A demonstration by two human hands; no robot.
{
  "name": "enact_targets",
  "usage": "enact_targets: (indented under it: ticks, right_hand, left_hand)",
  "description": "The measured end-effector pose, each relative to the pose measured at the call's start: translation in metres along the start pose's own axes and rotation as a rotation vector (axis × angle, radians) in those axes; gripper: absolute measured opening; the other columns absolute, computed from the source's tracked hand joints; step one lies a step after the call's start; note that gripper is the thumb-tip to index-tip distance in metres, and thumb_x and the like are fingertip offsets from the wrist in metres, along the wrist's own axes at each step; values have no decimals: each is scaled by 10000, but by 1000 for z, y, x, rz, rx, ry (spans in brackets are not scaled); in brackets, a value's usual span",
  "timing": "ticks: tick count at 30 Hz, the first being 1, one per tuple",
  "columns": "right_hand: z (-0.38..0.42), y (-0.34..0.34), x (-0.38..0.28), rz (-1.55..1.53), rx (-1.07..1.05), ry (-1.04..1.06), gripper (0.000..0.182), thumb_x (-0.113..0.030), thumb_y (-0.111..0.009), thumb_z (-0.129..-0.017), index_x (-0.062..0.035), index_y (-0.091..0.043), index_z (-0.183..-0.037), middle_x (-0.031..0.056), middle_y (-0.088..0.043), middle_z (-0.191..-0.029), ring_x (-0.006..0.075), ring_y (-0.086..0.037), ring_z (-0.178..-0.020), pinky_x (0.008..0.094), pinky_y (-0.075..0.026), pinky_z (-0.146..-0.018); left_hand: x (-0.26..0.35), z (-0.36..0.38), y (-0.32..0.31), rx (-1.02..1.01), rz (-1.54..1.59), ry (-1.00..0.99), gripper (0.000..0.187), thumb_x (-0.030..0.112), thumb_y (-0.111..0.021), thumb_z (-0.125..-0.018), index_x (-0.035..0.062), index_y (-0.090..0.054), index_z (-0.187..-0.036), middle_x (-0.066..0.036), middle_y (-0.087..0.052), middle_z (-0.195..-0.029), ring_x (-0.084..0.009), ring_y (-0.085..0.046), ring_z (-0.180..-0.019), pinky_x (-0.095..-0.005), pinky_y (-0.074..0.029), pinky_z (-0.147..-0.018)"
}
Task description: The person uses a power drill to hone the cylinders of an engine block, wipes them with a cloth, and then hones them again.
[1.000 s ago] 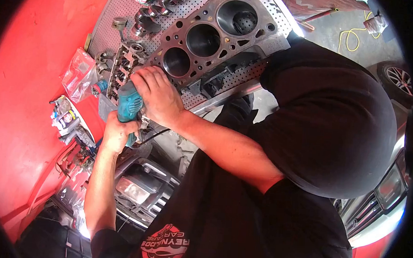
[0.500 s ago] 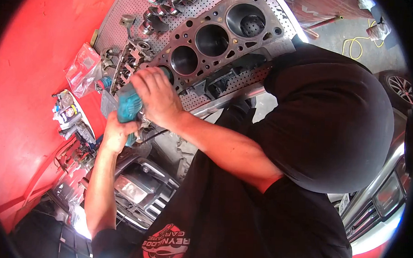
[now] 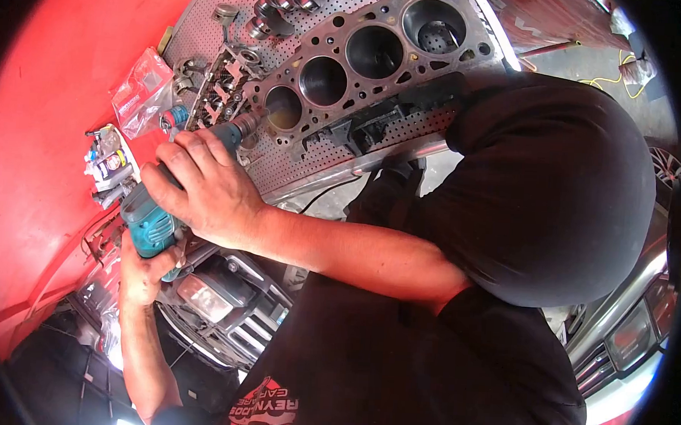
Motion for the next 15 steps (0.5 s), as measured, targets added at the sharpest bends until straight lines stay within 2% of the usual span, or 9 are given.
enact_targets:
  ticks: [7,10,13,15]
  right_hand:
    - [-8,4,-8,-6,7,17,446,-248,-593,-878,-52,-554,-1278,215,-582,-1181,392,-574,-1117,564,-416,-1066]
    - [-9,4,-3,1,0,12,444,-244,-590,-878,-52,-555,-1277,213,-580,-1185,390,-573,-1124,561,-416,-1071]
    - [-4,1,5,4,-22,-16,439,-237,-586,-879,-50,-565,-1276,207,-576,-1188,388,-567,-1136,559,-418,-1074]
    - [0,-2,12,5,-39,-33,438,-234,-583,-878,-49,-573,-1275,202,-574,-1190,387,-563,-1144,558,-420,-1074]
  left_hand:
    - [13,11,5,96,28,-50,308,-1,-674,-732,-35,-662,-1038,-57,-688,-850,-154,-648,-705,-301,-539,-668]
    - [11,3,3,-36,-13,-2,293,9,-674,-742,-32,-666,-1032,-56,-685,-826,-150,-641,-683,-298,-534,-651]
    - [9,-3,-2,22,-58,-5,273,18,-673,-754,-29,-664,-1022,-51,-674,-797,-148,-630,-658,-294,-525,-631]
    - [4,-10,-7,-10,-13,2,253,18,-672,-753,-24,-660,-1002,-48,-673,-798,-148,-621,-649,-290,-519,-625]
Point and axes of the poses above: each hand's wrist, its own z-axis away from the middle knuckle, its own y-axis out of the back of the hand, x = y × z, the point moved 8 cm from there along -z, towards the middle knuckle
